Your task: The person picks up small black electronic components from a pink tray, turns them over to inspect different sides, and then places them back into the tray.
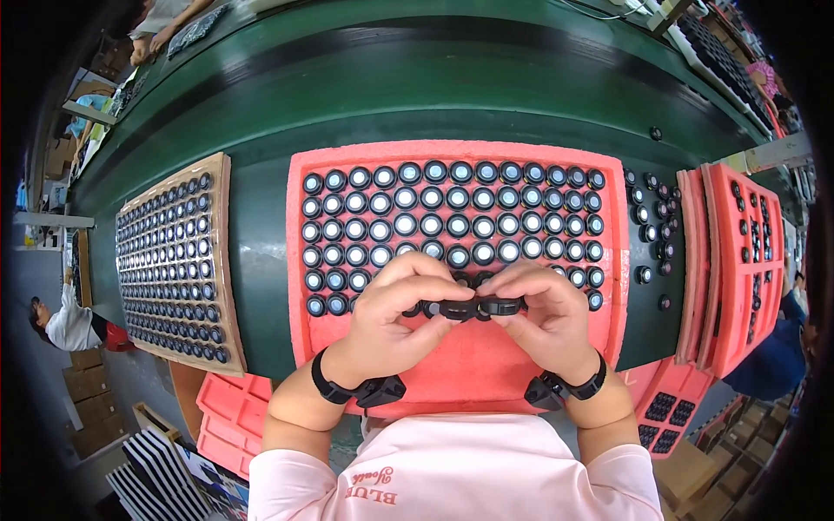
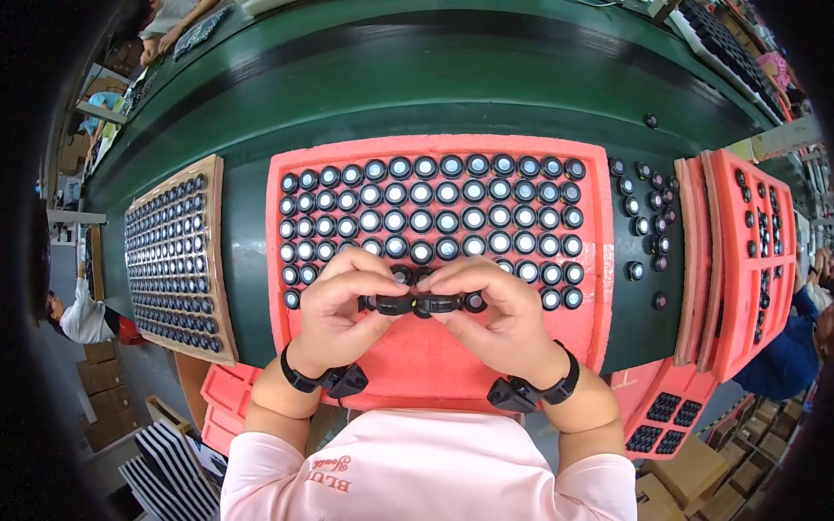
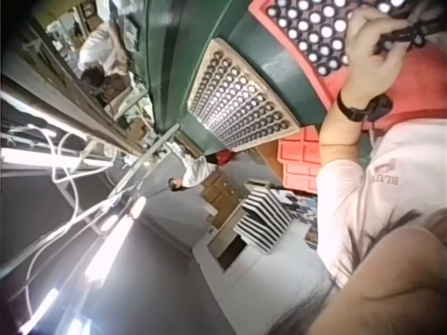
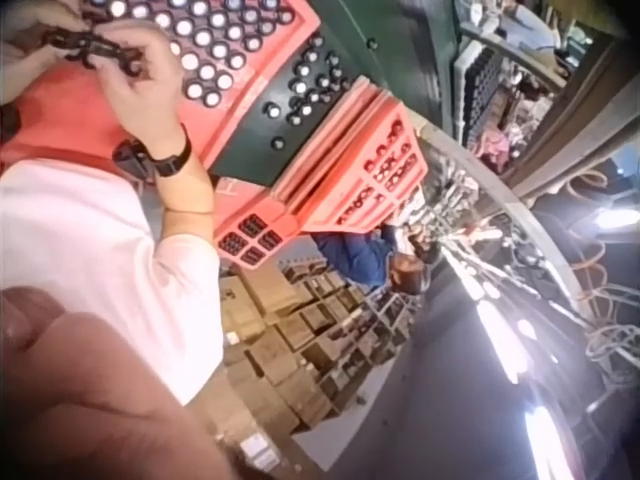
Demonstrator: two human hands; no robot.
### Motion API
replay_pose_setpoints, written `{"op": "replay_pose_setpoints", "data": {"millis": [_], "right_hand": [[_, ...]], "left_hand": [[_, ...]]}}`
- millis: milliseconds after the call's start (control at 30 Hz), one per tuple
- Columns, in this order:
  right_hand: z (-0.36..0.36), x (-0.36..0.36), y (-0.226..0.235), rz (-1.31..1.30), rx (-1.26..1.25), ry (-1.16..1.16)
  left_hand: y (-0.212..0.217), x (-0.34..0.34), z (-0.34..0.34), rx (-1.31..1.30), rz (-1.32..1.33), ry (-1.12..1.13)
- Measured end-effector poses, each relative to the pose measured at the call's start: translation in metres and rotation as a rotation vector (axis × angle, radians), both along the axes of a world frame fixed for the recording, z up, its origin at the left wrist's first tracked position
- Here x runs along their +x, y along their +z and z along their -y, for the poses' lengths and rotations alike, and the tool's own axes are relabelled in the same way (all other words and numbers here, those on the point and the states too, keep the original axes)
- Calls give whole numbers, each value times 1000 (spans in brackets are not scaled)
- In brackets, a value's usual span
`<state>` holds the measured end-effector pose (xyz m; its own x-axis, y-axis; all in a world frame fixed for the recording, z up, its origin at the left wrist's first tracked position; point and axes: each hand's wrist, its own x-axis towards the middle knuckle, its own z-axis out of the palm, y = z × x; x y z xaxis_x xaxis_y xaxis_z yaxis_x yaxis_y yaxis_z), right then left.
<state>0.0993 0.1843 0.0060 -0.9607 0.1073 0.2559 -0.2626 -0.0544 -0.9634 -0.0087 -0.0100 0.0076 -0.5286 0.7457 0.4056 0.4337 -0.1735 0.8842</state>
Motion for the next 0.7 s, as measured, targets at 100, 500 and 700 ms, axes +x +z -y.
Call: {"op": "replay_pose_setpoints", "data": {"millis": [100,500,700], "right_hand": [[-1,3,1,33,63,-28],[-2,0,5,-63,236,-39],[3,1,2,-66,249,-60]], "left_hand": [[-4,4,-2,63,183,-29],[0,8,-8,136,247,17],[3,7,-6,70,98,54]]}}
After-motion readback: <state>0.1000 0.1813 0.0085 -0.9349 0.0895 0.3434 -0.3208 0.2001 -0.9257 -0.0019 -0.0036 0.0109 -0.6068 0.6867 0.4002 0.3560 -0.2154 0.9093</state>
